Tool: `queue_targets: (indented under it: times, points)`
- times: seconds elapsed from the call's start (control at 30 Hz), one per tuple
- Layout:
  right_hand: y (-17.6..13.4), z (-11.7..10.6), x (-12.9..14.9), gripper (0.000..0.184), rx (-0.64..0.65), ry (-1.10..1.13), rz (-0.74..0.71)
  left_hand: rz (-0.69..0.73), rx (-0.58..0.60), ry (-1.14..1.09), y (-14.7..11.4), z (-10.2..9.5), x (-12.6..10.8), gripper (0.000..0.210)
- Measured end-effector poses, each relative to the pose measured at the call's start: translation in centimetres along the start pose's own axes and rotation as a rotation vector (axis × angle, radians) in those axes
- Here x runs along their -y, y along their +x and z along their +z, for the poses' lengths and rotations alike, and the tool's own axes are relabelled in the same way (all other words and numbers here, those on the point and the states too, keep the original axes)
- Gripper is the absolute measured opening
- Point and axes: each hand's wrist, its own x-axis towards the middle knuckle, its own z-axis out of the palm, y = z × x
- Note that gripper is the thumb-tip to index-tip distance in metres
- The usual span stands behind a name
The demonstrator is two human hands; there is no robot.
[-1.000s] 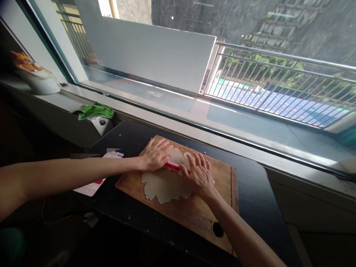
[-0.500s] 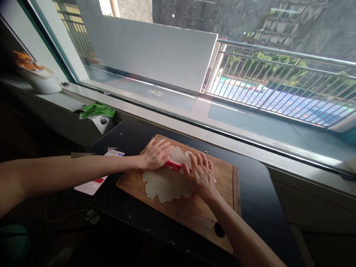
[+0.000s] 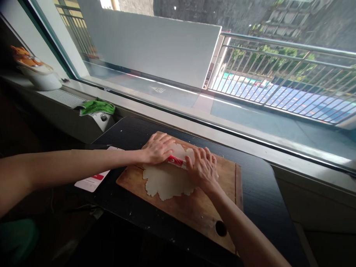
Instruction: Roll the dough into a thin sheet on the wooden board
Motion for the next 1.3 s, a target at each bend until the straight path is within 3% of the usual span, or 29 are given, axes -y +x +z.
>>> queue_targets:
  times: [0.13,0.23,0.37,0.5,0.57,0.67,0.73,0.83,0.9,1.03,1.17,1.23,1.3]
  points:
    - [4.0,-0.9,-0.1,0.053,-0.066,0.035,0.162,-0.16,0.007,-0.02,4.2,-0.3,0.5,0.057]
    - [5.9,-1.7,0.0,0.058,-0.001,0.068,0.311,-0.243,-0.052,-0.023,6.0,-0.4,0.7,0.053]
    - [3.3,-1.5,0.5,0.062,0.167,0.087,0.274,-0.083,-0.117,-0.029,2.9,0.3,0.6,0.046]
    - [1.1,-1.3,0.9,0.06,0.134,0.042,0.217,0.085,-0.256,0.023,-0.5,1.0,-0.1,0.041]
    - [1.5,-1.4,0.8,0.06,0.145,0.053,0.252,0.047,-0.273,0.017,-0.7,1.1,-0.7,0.041]
    - [2.2,-1.3,0.6,0.059,0.13,0.061,0.246,-0.134,-0.224,-0.012,0.0,0.9,-1.6,0.041]
    - [1.8,-1.1,0.5,0.057,0.049,0.032,0.158,-0.205,-0.172,-0.017,0.2,0.6,-2.1,0.042]
    - [0.2,-0.4,0.2,0.049,-0.063,-0.037,-0.045,-0.179,-0.121,-0.001,-0.3,0.1,-2.4,0.045]
    - [-0.5,-0.1,0.0,0.046,-0.069,-0.065,-0.111,-0.138,-0.102,0.005,-0.5,-0.1,-2.3,0.047]
    - [1.8,-0.6,-0.4,0.044,-0.022,-0.054,-0.076,-0.18,-0.011,-0.02,2.2,-0.6,-1.6,0.05]
    - [5.7,-1.5,-0.8,0.049,0.024,-0.031,0.136,-0.284,0.058,-0.052,5.8,-1.5,-1.2,0.056]
    - [5.6,-1.3,-0.9,0.049,0.044,-0.032,0.141,-0.233,0.041,-0.053,5.5,-1.7,-1.1,0.055]
    - [4.2,-0.8,-1.0,0.048,0.052,-0.037,0.019,-0.097,0.035,-0.046,3.8,-1.5,-1.1,0.053]
